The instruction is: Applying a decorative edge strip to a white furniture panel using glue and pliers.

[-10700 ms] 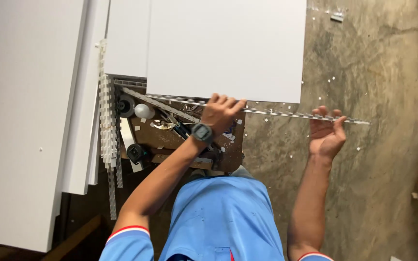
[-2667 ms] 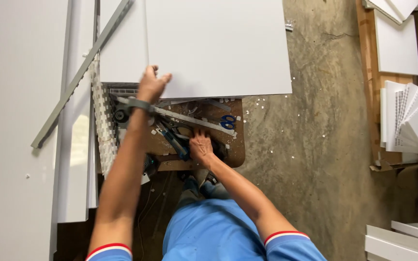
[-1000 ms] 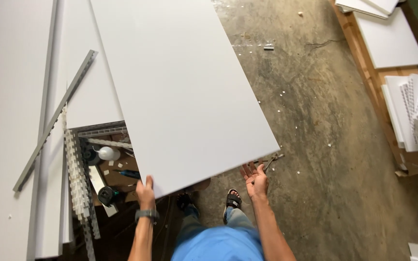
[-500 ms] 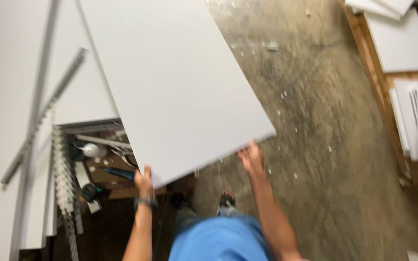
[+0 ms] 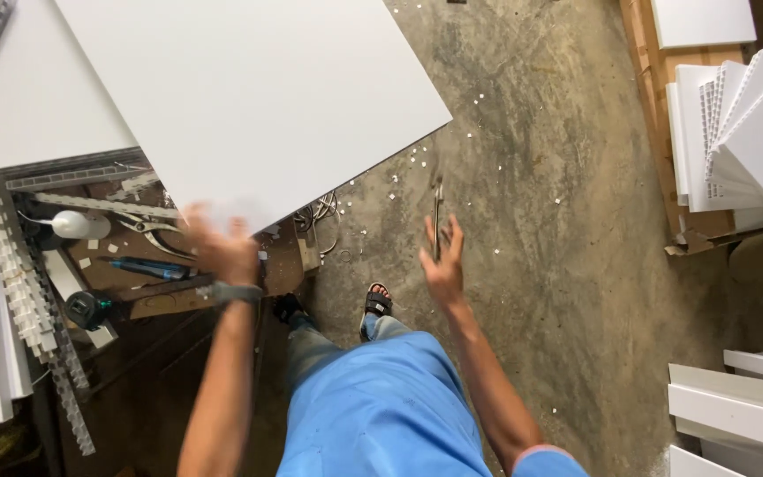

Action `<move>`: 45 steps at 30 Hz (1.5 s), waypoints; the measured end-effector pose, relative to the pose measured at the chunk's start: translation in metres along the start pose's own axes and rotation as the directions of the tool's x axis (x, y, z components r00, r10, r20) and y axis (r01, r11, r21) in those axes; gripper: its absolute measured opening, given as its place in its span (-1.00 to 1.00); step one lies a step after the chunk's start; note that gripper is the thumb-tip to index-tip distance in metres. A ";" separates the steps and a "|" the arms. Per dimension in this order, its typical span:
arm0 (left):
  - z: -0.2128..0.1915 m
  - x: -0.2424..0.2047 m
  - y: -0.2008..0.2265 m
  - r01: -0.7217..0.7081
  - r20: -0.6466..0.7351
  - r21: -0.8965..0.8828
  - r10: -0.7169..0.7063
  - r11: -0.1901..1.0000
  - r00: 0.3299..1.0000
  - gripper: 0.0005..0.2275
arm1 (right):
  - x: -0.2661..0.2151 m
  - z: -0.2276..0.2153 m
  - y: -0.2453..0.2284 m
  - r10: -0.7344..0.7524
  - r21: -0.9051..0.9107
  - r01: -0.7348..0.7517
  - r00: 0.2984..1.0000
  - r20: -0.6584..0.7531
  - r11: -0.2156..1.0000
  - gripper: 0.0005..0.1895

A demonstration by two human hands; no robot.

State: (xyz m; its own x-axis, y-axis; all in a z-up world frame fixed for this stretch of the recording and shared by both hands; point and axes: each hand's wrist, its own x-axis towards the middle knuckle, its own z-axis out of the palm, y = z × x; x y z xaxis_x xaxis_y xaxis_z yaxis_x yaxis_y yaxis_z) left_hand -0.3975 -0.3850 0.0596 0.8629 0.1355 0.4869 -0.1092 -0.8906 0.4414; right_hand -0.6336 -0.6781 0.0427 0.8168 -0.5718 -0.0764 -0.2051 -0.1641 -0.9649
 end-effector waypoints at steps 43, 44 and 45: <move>-0.015 -0.024 0.041 0.137 0.367 -0.244 -0.039 0.960 0.930 -0.56 | -0.004 0.047 0.026 0.196 0.445 -0.515 0.786 0.587 0.733 -0.45; -0.015 0.001 0.023 0.096 0.281 0.014 -0.096 0.995 0.955 -0.34 | 0.004 0.048 0.021 0.165 0.420 -0.521 0.751 0.640 0.743 -0.40; -0.015 0.026 0.004 0.074 0.185 0.273 -0.127 0.959 0.975 -0.10 | 0.011 0.050 0.016 0.134 0.394 -0.525 0.711 0.690 0.754 -0.32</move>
State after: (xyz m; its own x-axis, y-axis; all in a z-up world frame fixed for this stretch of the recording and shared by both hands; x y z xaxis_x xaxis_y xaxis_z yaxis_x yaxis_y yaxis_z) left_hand -0.3831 -0.3782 0.0853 0.9459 0.1654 0.2792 0.0934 -0.9628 0.2537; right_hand -0.6008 -0.6472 0.0142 0.9254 0.1263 -0.3573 -0.3711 0.4932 -0.7868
